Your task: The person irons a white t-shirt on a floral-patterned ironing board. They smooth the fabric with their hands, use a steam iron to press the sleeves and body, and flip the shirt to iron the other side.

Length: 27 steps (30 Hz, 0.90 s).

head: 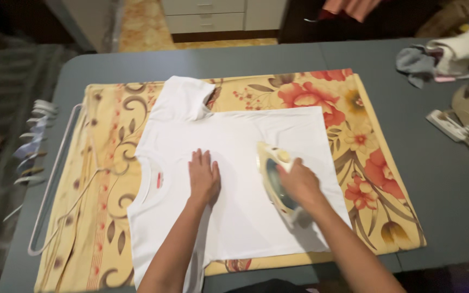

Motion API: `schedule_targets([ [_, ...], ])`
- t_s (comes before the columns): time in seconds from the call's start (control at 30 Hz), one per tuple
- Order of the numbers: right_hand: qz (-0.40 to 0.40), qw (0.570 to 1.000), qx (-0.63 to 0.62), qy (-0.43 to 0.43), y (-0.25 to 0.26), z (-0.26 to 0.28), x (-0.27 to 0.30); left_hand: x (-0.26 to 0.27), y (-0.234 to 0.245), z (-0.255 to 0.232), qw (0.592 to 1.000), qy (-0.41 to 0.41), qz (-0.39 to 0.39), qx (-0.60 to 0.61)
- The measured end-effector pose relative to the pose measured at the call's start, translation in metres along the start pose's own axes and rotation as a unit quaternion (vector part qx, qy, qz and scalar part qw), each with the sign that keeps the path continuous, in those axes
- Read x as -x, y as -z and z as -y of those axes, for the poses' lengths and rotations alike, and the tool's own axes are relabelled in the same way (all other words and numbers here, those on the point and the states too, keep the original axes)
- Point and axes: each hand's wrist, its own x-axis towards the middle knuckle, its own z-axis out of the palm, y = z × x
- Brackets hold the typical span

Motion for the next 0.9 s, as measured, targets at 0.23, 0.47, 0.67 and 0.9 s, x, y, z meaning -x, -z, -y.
schedule_targets([
  [0.23,-0.078,0.993,0.004,-0.093,0.039,-0.061,-0.035,-0.016,0.013,0.017,0.997,-0.007,-0.011,-0.077],
  [0.47,-0.09,0.989,0.015,-0.114,0.046,-0.097,-0.016,-0.017,0.017,0.009,0.995,-0.002,-0.011,-0.097],
  [0.67,-0.095,0.987,-0.011,-0.132,0.068,-0.102,-0.047,-0.015,0.017,0.008,0.994,-0.003,-0.012,-0.109],
  [0.9,-0.121,0.99,-0.032,-0.069,0.048,-0.136,-0.023,-0.014,0.014,0.007,0.991,-0.01,-0.027,-0.132],
])
